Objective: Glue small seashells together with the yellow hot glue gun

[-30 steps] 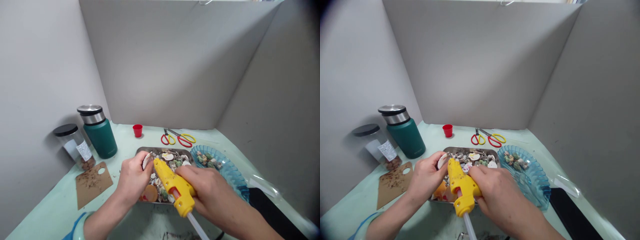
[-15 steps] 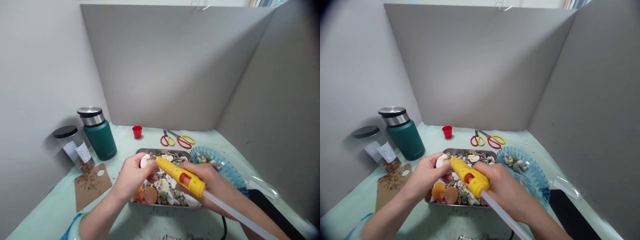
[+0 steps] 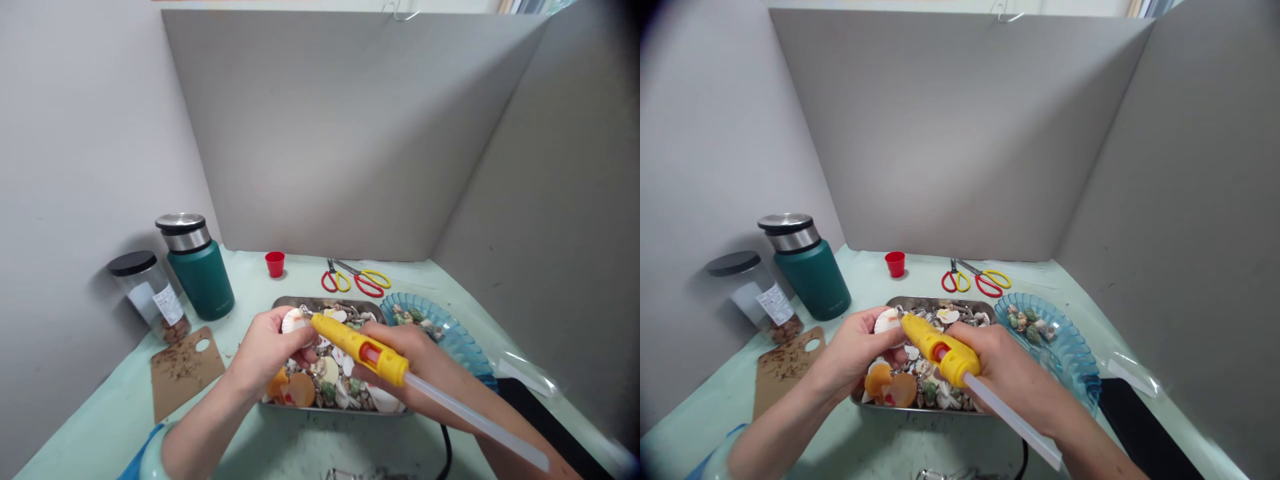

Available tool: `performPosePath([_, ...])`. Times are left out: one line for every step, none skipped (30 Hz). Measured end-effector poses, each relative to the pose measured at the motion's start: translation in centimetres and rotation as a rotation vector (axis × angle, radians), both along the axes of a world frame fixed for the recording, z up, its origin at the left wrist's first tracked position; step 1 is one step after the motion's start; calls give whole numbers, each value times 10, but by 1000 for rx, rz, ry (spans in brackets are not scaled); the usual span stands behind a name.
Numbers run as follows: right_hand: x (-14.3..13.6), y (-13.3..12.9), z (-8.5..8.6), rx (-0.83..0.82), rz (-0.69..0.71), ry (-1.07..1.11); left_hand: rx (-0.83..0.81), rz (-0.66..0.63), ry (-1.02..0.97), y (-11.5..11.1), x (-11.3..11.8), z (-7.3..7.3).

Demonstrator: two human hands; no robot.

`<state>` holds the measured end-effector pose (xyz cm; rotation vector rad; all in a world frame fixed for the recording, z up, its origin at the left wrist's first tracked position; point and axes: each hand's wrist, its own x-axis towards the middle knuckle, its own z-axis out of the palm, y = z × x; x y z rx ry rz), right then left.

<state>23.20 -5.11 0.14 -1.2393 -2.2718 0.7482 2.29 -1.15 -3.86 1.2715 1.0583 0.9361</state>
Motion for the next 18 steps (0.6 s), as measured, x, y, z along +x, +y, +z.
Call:
performPosePath([1,0,-2,-4,2,-7,3,2,2,0,0,0])
performPosePath([1,1,-4,-2,6,-11,1,2,1,0,0,0])
performPosePath([2,1,-6,6,8,-13,-2,3,0,0,1,0])
performPosePath([3,2,-8,15,12,-15,-6,3,-1,0,1,1])
performPosePath([3,2,-10,25,14,-15,-8,4,-3,0,1,1])
performPosePath([3,2,-12,35,13,-14,-8,6,-6,0,1,1])
performPosePath([3,3,-13,42,13,-12,-5,6,-9,0,1,2])
performPosePath([3,3,-13,41,12,-12,-2,8,-9,-1,1,2])
performPosePath([2,3,-14,42,7,-9,3,12,-6,-1,2,2])
performPosePath([2,3,-13,46,1,-7,7,19,0,-1,2,2])
performPosePath([2,2,-13,53,-2,-6,9,27,9,-1,2,2])
performPosePath([2,2,-13,61,-3,-10,10,38,19,-1,2,2])
performPosePath([2,2,-12,73,-2,-13,12,52,27,-1,2,2])
performPosePath([2,2,-11,86,1,-13,15,69,34,0,2,2])
performPosePath([2,2,-10,97,2,-14,17,83,38,0,1,1])
performPosePath([2,1,-8,100,-1,-17,18,95,40,0,1,1])
performPosePath([2,1,-6,102,-8,-18,18,104,40,1,1,1])
performPosePath([3,0,-4,97,-15,-21,18,107,39,1,0,1])
